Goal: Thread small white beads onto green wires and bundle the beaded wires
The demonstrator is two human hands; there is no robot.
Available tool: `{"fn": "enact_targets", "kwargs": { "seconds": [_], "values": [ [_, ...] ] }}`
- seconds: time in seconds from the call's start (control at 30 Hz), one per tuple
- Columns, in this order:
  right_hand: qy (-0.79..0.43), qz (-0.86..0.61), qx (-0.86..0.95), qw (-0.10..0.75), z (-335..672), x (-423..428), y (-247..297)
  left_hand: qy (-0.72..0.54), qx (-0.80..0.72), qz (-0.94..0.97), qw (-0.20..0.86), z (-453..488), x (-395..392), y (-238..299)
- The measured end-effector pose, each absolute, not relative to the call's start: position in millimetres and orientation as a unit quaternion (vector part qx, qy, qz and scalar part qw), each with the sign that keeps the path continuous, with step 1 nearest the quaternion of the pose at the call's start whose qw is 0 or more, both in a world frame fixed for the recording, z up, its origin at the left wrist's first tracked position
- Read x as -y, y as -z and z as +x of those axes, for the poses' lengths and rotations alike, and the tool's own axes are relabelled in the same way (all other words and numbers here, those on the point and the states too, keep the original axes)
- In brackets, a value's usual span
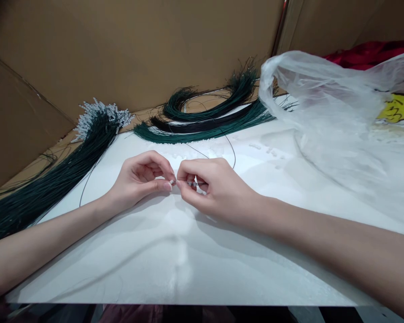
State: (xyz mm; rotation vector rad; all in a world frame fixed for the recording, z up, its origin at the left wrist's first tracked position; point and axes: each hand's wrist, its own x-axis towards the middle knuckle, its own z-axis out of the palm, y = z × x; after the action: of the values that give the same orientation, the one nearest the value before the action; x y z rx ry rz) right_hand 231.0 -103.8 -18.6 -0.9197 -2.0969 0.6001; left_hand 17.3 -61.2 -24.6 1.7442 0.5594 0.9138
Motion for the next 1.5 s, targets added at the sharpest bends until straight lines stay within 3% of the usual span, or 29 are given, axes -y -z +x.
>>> {"fn": "enact_targets", "kwargs": {
  "seconds": [1.5],
  "values": [
    [-0.232,-0.358,0.828,0.364,230.1,102.6,22.0,-0.385,-0.219,0.792,0.42,21.2,69.0,22.8]
  ]
}}
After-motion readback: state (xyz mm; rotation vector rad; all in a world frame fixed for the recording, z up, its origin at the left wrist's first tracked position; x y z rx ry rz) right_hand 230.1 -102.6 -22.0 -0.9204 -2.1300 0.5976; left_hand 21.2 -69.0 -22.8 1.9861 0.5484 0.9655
